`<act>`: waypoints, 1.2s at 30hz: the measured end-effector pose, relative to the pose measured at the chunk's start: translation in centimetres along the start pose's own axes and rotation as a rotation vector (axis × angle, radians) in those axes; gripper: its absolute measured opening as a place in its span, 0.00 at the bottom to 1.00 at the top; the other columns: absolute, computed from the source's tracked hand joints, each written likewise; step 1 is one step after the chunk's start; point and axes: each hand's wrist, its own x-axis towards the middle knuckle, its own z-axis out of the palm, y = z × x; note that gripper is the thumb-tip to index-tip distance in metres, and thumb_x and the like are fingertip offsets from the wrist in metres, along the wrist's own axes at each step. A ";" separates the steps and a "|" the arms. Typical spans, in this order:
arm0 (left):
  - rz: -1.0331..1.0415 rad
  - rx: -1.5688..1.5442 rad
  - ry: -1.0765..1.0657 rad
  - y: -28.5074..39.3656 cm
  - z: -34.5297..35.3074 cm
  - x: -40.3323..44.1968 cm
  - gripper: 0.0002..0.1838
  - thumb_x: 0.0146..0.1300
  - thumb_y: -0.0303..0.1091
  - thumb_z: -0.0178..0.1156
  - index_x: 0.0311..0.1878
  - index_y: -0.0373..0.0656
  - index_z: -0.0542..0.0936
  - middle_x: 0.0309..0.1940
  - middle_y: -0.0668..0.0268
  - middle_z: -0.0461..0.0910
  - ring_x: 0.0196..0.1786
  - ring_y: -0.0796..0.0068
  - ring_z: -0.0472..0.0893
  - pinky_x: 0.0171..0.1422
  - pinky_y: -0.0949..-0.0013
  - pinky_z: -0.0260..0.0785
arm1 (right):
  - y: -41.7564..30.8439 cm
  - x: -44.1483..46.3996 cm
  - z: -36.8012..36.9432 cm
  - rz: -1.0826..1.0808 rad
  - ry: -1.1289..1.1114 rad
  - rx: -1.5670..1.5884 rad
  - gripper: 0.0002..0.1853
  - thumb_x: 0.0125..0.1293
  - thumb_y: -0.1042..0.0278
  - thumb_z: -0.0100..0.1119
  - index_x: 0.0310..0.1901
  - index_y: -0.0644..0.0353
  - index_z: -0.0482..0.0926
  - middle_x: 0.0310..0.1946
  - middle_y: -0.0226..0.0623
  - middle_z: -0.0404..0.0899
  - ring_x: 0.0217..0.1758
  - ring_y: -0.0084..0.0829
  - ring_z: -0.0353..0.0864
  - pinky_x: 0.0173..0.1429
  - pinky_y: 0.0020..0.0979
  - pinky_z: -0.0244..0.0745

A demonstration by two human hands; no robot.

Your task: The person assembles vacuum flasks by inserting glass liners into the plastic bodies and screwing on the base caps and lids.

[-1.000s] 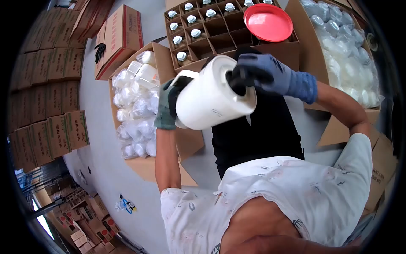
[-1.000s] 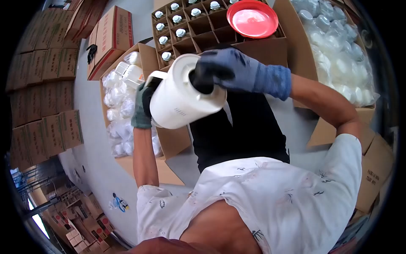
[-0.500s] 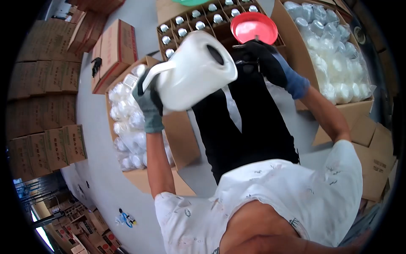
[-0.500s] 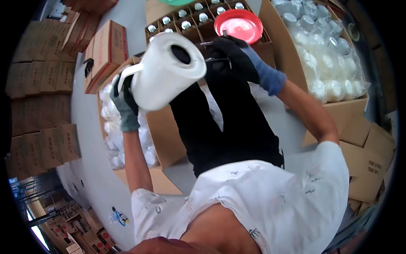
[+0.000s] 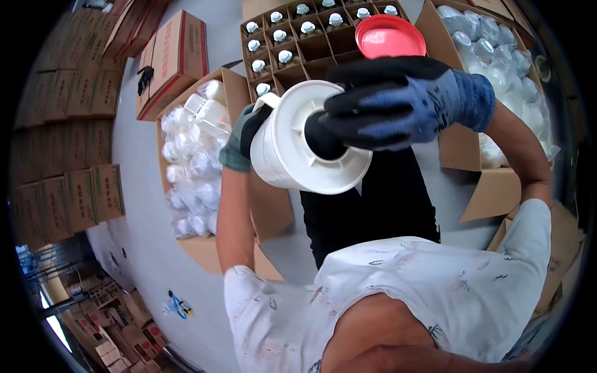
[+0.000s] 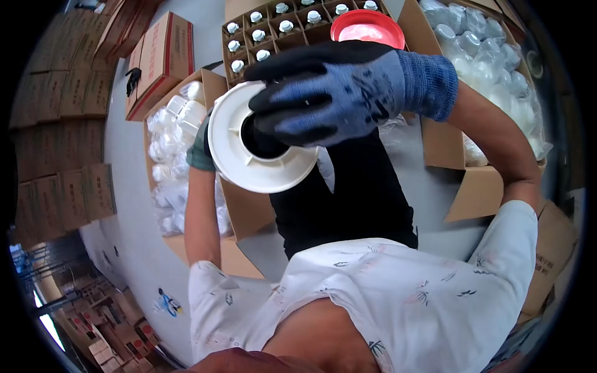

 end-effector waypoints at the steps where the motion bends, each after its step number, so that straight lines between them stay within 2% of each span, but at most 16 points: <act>1: 0.037 0.046 -0.054 0.0 0.2 0.1 0.12 0.67 0.33 0.55 0.49 0.37 0.78 0.40 0.63 0.82 0.41 0.76 0.82 0.45 0.71 0.76 | -0.3 0.2 -0.4 -0.051 -0.055 -0.022 0.24 0.60 0.62 0.62 0.59 0.49 0.73 0.58 0.36 0.71 0.67 0.37 0.68 0.69 0.39 0.68; 3: -0.085 0.151 -0.073 0.3 0.2 1.6 0.11 0.67 0.31 0.55 0.49 0.37 0.79 0.41 0.64 0.82 0.41 0.77 0.81 0.46 0.72 0.75 | -1.0 0.6 -0.5 -0.112 -0.070 0.000 0.22 0.60 0.61 0.61 0.57 0.51 0.73 0.55 0.37 0.73 0.63 0.36 0.70 0.67 0.38 0.70; 7: 0.665 1.192 -0.393 1.0 0.2 1.7 0.14 0.64 0.32 0.54 0.49 0.36 0.80 0.44 0.62 0.81 0.43 0.73 0.81 0.47 0.72 0.74 | -1.6 1.0 -0.2 -0.158 -0.082 0.054 0.20 0.57 0.58 0.61 0.50 0.55 0.75 0.47 0.37 0.75 0.54 0.36 0.77 0.62 0.36 0.74; 8: 0.495 1.041 -0.206 0.3 -0.1 1.8 0.14 0.63 0.31 0.55 0.49 0.35 0.80 0.43 0.61 0.82 0.43 0.72 0.82 0.47 0.71 0.75 | -1.5 0.8 0.3 -0.135 -0.084 0.110 0.18 0.55 0.59 0.62 0.46 0.56 0.76 0.44 0.36 0.76 0.50 0.36 0.79 0.58 0.36 0.76; 10: 0.145 0.719 0.135 -1.4 -0.6 1.5 0.16 0.59 0.28 0.55 0.49 0.34 0.79 0.42 0.59 0.82 0.43 0.71 0.82 0.47 0.70 0.76 | -2.6 -1.5 2.5 0.323 0.085 0.495 0.16 0.55 0.62 0.63 0.44 0.57 0.76 0.41 0.38 0.77 0.43 0.35 0.81 0.48 0.37 0.79; 14: 0.397 0.505 0.305 1.6 3.3 -0.9 0.19 0.56 0.21 0.51 0.50 0.34 0.81 0.40 0.58 0.85 0.39 0.72 0.84 0.46 0.71 0.76 | -5.3 -1.9 4.9 1.337 0.430 1.350 0.18 0.68 0.53 0.54 0.41 0.63 0.76 0.29 0.30 0.79 0.31 0.20 0.78 0.35 0.26 0.75; 15: 0.506 0.723 0.366 1.9 3.5 -0.9 0.17 0.56 0.22 0.53 0.48 0.34 0.82 0.39 0.58 0.85 0.40 0.70 0.84 0.48 0.69 0.76 | -5.0 -2.1 4.6 1.539 0.369 1.481 0.19 0.71 0.51 0.50 0.42 0.62 0.77 0.30 0.28 0.79 0.29 0.18 0.77 0.31 0.26 0.74; 19: 0.942 1.000 0.153 3.8 4.6 -1.5 0.13 0.58 0.27 0.57 0.46 0.38 0.83 0.41 0.58 0.84 0.45 0.60 0.84 0.51 0.65 0.74 | -7.3 -3.6 5.3 1.500 0.329 1.541 0.18 0.70 0.54 0.51 0.49 0.61 0.77 0.35 0.33 0.81 0.33 0.20 0.78 0.38 0.25 0.75; 21: 1.011 1.191 0.253 4.2 3.9 -1.5 0.17 0.53 0.26 0.63 0.48 0.38 0.81 0.44 0.56 0.83 0.47 0.60 0.83 0.54 0.64 0.73 | -6.0 -7.0 6.5 1.366 0.280 1.483 0.17 0.68 0.62 0.54 0.53 0.64 0.77 0.42 0.35 0.81 0.41 0.24 0.80 0.48 0.26 0.76; 23: 1.010 1.009 0.289 4.3 3.1 -0.4 0.23 0.52 0.26 0.66 0.54 0.39 0.78 0.46 0.55 0.82 0.50 0.59 0.81 0.54 0.64 0.73 | -3.9 -10.6 7.2 1.312 0.339 1.234 0.18 0.65 0.69 0.56 0.55 0.65 0.77 0.46 0.37 0.82 0.45 0.25 0.81 0.51 0.27 0.76; 24: 1.034 1.017 0.249 4.2 3.5 -1.1 0.23 0.52 0.28 0.66 0.53 0.40 0.78 0.46 0.57 0.81 0.50 0.60 0.81 0.58 0.63 0.71 | -1.3 -13.6 9.6 1.209 0.358 0.834 0.17 0.66 0.68 0.58 0.54 0.65 0.78 0.45 0.35 0.82 0.44 0.24 0.81 0.48 0.26 0.76; 27: 1.223 1.323 -0.112 2.9 6.5 -1.6 0.21 0.50 0.42 0.69 0.49 0.52 0.81 0.45 0.67 0.81 0.52 0.66 0.79 0.68 0.56 0.63 | 6.8 -20.2 16.6 1.392 0.391 0.815 0.16 0.68 0.63 0.59 0.52 0.64 0.79 0.41 0.31 0.83 0.40 0.22 0.81 0.44 0.25 0.74; 28: 1.178 1.341 -0.197 2.8 8.5 -2.5 0.20 0.52 0.46 0.67 0.49 0.54 0.81 0.48 0.69 0.80 0.56 0.68 0.77 0.69 0.54 0.61 | 8.5 -21.5 18.3 1.471 0.212 0.464 0.16 0.67 0.64 0.58 0.53 0.62 0.79 0.43 0.37 0.84 0.41 0.27 0.82 0.44 0.30 0.75; 32: 1.158 1.524 -0.412 -2.2 9.8 -3.8 0.24 0.56 0.48 0.60 0.56 0.53 0.77 0.56 0.68 0.75 0.64 0.63 0.71 0.73 0.53 0.57 | 13.7 -26.9 23.8 1.438 -0.152 0.181 0.16 0.63 0.66 0.58 0.52 0.58 0.78 0.39 0.45 0.83 0.40 0.44 0.83 0.46 0.39 0.75; 34: 1.086 1.363 -0.449 -5.1 9.8 -5.2 0.23 0.56 0.46 0.59 0.56 0.54 0.77 0.59 0.67 0.73 0.66 0.63 0.70 0.74 0.54 0.56 | 14.6 -27.2 24.6 1.466 -0.540 -0.022 0.16 0.63 0.65 0.58 0.51 0.59 0.77 0.39 0.46 0.81 0.41 0.48 0.81 0.46 0.42 0.74; 36: 0.991 1.282 -0.390 -4.7 6.9 -6.0 0.23 0.55 0.43 0.60 0.56 0.55 0.77 0.60 0.67 0.72 0.66 0.62 0.69 0.74 0.52 0.56 | 15.9 -30.9 26.6 1.314 -0.318 -0.043 0.16 0.63 0.66 0.58 0.52 0.59 0.76 0.41 0.47 0.79 0.44 0.49 0.79 0.48 0.42 0.74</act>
